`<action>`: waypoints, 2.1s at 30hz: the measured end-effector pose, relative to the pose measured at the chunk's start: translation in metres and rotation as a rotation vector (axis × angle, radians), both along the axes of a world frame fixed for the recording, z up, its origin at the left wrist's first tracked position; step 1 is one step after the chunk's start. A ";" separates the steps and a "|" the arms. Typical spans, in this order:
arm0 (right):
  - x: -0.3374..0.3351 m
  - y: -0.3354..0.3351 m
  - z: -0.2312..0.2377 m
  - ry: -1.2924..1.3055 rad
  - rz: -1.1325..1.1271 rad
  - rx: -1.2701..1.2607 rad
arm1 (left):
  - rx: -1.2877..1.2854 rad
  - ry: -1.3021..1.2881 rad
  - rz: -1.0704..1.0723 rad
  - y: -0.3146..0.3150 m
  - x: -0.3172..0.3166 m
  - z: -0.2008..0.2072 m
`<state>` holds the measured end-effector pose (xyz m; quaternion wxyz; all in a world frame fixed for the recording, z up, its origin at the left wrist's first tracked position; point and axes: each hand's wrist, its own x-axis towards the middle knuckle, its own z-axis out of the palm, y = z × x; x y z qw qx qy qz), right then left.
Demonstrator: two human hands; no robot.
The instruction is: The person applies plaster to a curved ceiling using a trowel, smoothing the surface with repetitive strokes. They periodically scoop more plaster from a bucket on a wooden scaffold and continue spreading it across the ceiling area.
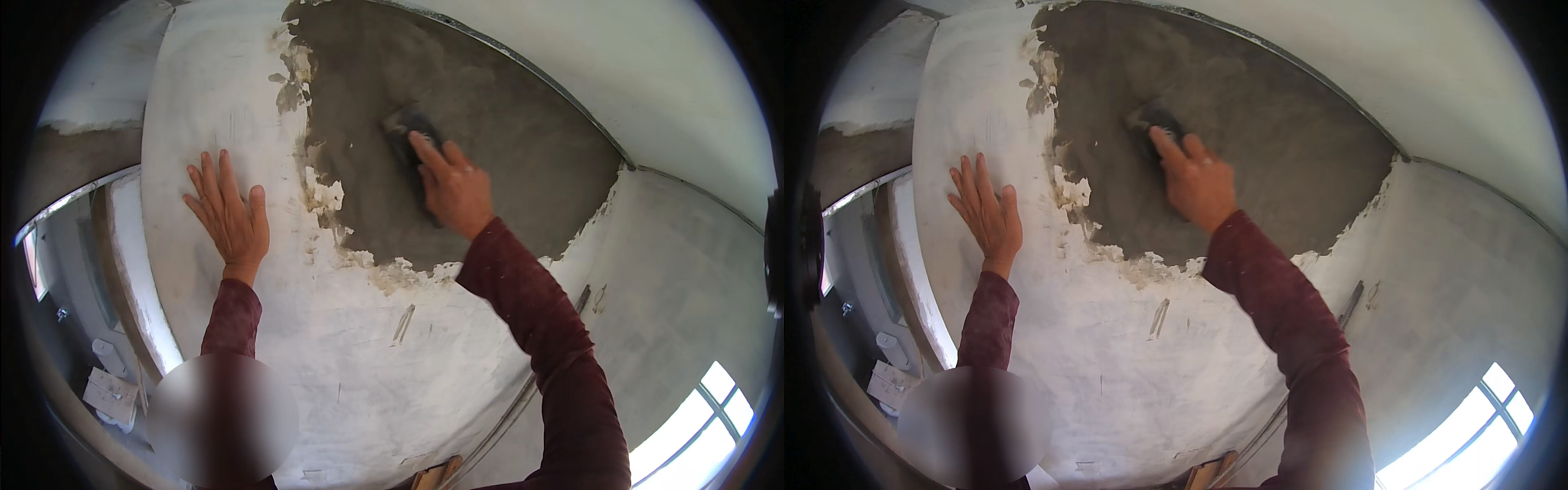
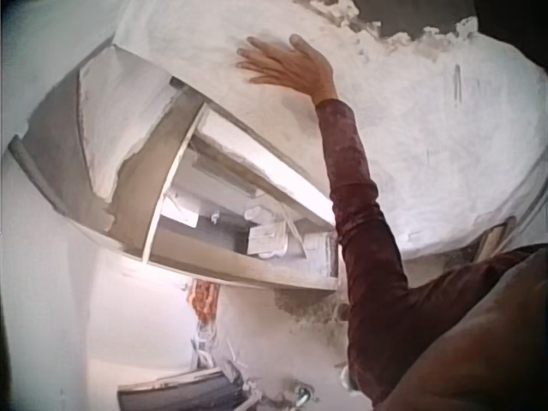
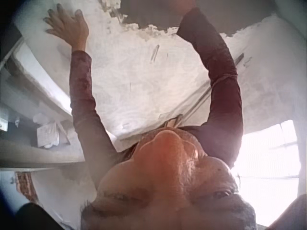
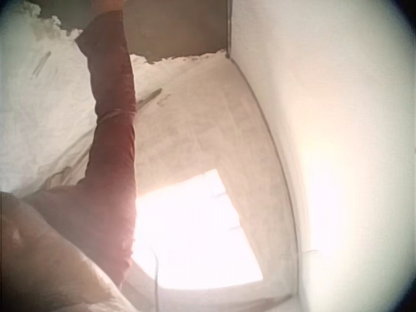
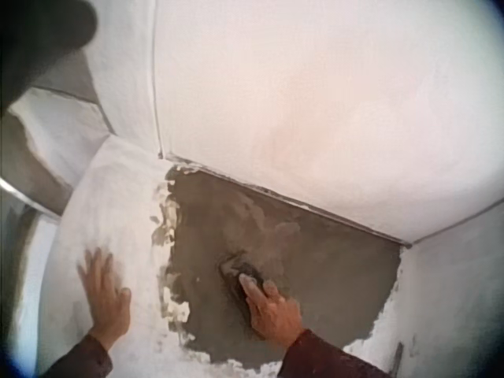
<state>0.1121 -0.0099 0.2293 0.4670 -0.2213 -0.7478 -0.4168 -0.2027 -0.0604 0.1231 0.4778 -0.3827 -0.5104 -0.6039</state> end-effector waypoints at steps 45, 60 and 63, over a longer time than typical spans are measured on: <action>-0.078 0.004 0.116 0.131 0.123 0.039 | -0.087 0.002 -0.031 0.000 0.007 -0.005; -0.058 -0.017 0.073 -0.090 0.074 -0.011 | -0.041 0.016 -0.028 -0.010 -0.005 -0.005; -0.042 -0.009 0.114 0.126 0.006 -0.033 | -0.059 0.008 -0.060 -0.004 0.007 -0.007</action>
